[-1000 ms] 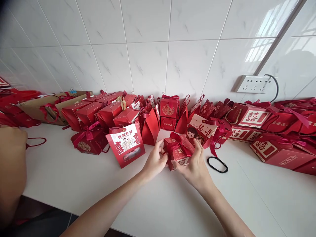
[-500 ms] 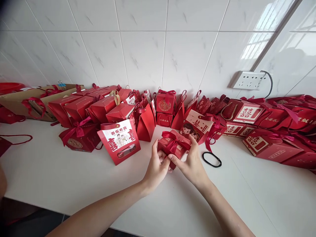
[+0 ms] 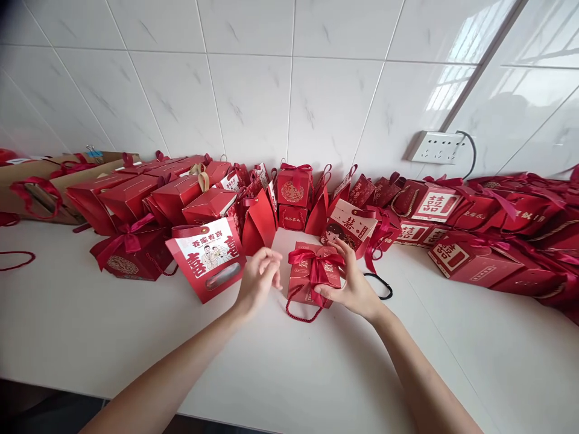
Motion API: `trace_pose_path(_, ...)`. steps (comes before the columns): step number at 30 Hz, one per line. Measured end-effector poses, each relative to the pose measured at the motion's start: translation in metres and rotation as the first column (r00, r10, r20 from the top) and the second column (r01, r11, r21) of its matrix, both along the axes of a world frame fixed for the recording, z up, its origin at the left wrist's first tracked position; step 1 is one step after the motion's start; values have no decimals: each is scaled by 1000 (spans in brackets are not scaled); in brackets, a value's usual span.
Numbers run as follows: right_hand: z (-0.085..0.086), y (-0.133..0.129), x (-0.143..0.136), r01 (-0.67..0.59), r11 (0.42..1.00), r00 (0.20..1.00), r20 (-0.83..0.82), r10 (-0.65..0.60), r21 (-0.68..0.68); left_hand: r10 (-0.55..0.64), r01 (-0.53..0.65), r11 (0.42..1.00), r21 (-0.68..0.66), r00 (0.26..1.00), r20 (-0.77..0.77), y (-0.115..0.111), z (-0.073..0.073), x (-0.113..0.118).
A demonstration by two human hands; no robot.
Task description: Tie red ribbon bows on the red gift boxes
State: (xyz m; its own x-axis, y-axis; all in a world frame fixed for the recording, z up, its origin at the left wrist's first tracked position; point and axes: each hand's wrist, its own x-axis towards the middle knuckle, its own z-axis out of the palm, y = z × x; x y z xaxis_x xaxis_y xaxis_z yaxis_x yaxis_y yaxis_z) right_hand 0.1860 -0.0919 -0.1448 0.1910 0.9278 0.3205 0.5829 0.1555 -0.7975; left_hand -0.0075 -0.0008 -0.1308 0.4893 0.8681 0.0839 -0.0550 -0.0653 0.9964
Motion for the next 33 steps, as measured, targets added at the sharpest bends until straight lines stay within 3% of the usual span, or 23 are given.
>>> trace_pose_path(2,2,0,-2,-21,1000,1000,20,21,8,54,-54,994,92,999,1,5,6,-1)
trace_pose_path(4,4,-1,-7,-46,999,998,49,46,13,69,-65,959,275,998,-4,5,11,-3)
trace_pose_path(7,4,-1,-17,-106,994,993,60,105,9,-6,11,853,522,1000,-12,3,14,-4)
trace_pose_path(10,0,-3,-24,-140,990,988,70,140,2,-77,70,796,601,997,-14,-1,13,-4)
trace_pose_path(13,-5,-4,-27,-135,991,985,105,134,1,-112,102,791,603,993,-20,-2,10,-3)
trace_pose_path(23,-18,-5,-20,-20,999,978,207,13,32,-92,103,865,492,995,-48,-4,12,2)
trace_pose_path(31,-23,-5,-18,27,999,978,206,-31,22,-152,166,950,264,986,-72,4,7,-2)
trace_pose_path(33,-24,-15,-20,84,993,981,166,-97,83,-165,175,958,225,984,-64,5,8,-2)
